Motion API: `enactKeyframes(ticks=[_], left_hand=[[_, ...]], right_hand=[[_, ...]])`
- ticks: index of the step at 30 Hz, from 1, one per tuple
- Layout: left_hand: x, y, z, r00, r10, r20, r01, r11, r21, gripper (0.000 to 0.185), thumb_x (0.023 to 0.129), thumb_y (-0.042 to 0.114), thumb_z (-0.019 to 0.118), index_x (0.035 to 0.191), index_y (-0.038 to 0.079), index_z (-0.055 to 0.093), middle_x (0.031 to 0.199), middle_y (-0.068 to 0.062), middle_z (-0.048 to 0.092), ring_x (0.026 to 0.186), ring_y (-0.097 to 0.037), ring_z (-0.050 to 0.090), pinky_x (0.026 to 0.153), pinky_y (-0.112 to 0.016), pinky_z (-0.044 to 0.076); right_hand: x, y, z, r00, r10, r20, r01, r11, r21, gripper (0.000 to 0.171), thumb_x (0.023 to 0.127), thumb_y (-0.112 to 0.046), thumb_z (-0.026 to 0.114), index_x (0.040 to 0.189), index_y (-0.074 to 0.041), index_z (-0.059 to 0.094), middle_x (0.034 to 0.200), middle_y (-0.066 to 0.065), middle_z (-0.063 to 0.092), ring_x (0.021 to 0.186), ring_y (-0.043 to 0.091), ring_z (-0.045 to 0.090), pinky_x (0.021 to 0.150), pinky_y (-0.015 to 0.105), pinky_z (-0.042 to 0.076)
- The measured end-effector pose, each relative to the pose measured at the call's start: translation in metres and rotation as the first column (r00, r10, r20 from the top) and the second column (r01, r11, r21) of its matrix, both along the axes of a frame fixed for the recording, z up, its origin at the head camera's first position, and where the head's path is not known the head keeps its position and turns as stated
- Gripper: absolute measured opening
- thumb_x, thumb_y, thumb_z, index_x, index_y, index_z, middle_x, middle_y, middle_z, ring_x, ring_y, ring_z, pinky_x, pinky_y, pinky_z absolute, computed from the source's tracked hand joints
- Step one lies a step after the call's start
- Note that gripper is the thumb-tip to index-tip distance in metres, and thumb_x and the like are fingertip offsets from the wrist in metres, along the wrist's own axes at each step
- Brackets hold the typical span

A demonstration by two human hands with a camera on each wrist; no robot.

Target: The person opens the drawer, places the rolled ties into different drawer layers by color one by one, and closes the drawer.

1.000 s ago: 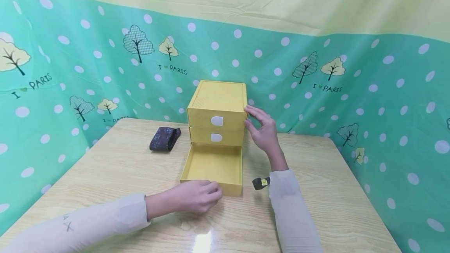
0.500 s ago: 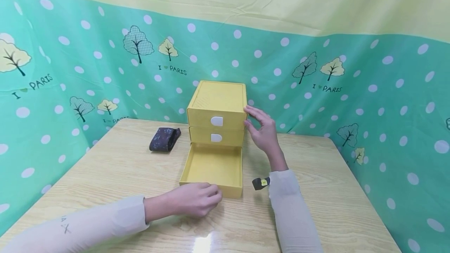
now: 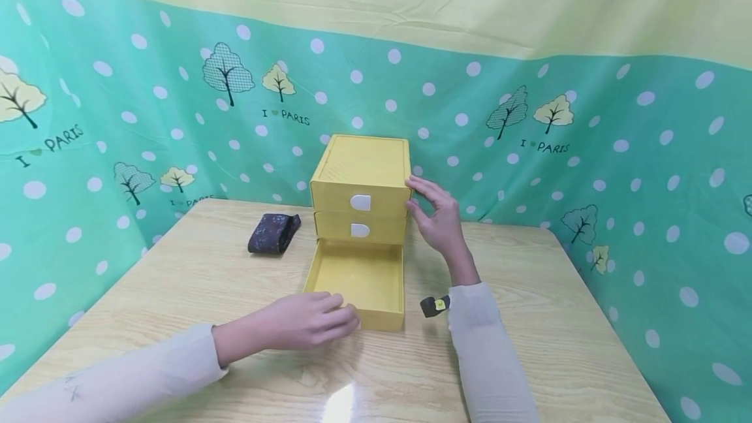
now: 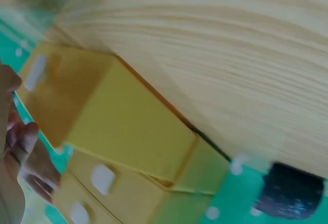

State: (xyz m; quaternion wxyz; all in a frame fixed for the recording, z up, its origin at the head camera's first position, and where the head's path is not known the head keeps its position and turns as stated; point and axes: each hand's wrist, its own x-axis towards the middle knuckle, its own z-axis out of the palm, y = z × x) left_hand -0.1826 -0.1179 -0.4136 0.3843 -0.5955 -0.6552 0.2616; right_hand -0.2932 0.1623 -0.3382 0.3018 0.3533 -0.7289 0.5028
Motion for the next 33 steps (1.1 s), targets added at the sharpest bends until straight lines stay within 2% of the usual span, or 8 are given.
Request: enactKeyframes(ticks=[6,11,16,19,23,27,30,33], left_hand=[[-0.014,-0.029,0.006,0.997,0.004,0.077,-0.013,0.993,0.118,0.046,0.108,0.018,0.027,0.126,0.010,0.069,0.110,-0.003,0.068,0.084,-0.013,0.060,0.068,-0.016,0.057],[-0.031,-0.058,0.009,0.985,0.018,0.174,-0.060,0.969,0.239,0.044,0.110,0.026,0.033,0.126,0.005,0.068,0.107,-0.007,0.070,0.084,-0.018,0.063,0.072,-0.025,0.061],[-0.046,-0.090,0.012,0.962,0.098,0.254,-0.169,0.946,0.276,0.038,0.100,0.029,0.057,0.126,0.002,0.066,0.106,-0.009,0.069,0.087,-0.023,0.062,0.073,-0.030,0.060],[-0.055,-0.111,0.013,0.933,0.177,0.313,-0.265,0.927,0.267,0.046,0.089,0.025,0.073,0.127,0.001,0.064,0.109,-0.011,0.067,0.087,-0.026,0.060,0.071,-0.033,0.059],[-0.067,-0.131,0.011,0.856,0.276,0.437,-0.412,0.874,0.255,0.051,0.085,0.020,0.080,0.128,-0.001,0.063,0.114,-0.014,0.063,0.092,-0.031,0.058,0.075,-0.040,0.061],[-0.080,-0.144,0.007,0.712,0.405,0.573,-0.599,0.776,0.195,0.056,0.086,0.024,0.081,0.132,0.000,0.060,0.122,-0.016,0.061,0.104,-0.034,0.059,0.084,-0.046,0.063],[-0.090,-0.151,0.005,0.609,0.469,0.640,-0.692,0.708,0.140,0.062,0.085,0.029,0.084,0.135,0.001,0.059,0.126,-0.016,0.060,0.110,-0.035,0.059,0.090,-0.049,0.061],[-0.100,-0.155,0.004,0.568,0.473,0.674,-0.718,0.684,0.125,0.066,0.082,0.031,0.086,0.135,0.001,0.058,0.127,-0.018,0.059,0.112,-0.036,0.057,0.094,-0.051,0.059]], right_hand=[[0.001,-0.002,0.001,1.000,-0.005,0.007,0.004,1.000,0.013,0.040,0.086,0.018,0.070,0.126,0.013,0.064,0.134,0.030,0.060,0.125,0.041,0.059,0.109,0.044,0.050],[0.001,-0.003,0.002,1.000,-0.007,0.006,0.007,1.000,0.014,0.040,0.086,0.019,0.070,0.126,0.014,0.064,0.134,0.030,0.060,0.124,0.042,0.059,0.109,0.046,0.050],[0.001,-0.003,0.002,1.000,-0.007,0.007,0.007,1.000,0.010,0.040,0.086,0.019,0.070,0.125,0.014,0.064,0.134,0.030,0.060,0.124,0.042,0.059,0.109,0.047,0.050],[0.001,-0.004,0.002,1.000,-0.005,0.006,0.005,1.000,0.008,0.040,0.086,0.019,0.069,0.125,0.014,0.063,0.134,0.031,0.060,0.124,0.043,0.059,0.109,0.048,0.050],[0.001,-0.005,0.001,1.000,0.000,0.003,0.000,1.000,0.006,0.040,0.086,0.020,0.069,0.125,0.015,0.063,0.133,0.032,0.060,0.124,0.043,0.059,0.108,0.051,0.050],[0.001,-0.004,0.001,1.000,0.003,0.007,-0.003,1.000,0.002,0.039,0.086,0.019,0.069,0.125,0.015,0.063,0.133,0.031,0.060,0.124,0.042,0.059,0.109,0.053,0.050],[0.001,-0.003,0.001,1.000,0.003,0.011,-0.003,1.000,0.002,0.039,0.087,0.019,0.069,0.125,0.015,0.063,0.134,0.032,0.060,0.125,0.042,0.059,0.109,0.054,0.049],[0.001,-0.001,0.000,1.000,-0.003,0.015,0.003,1.000,0.000,0.039,0.086,0.019,0.069,0.125,0.015,0.063,0.134,0.031,0.060,0.125,0.042,0.059,0.109,0.052,0.050]])
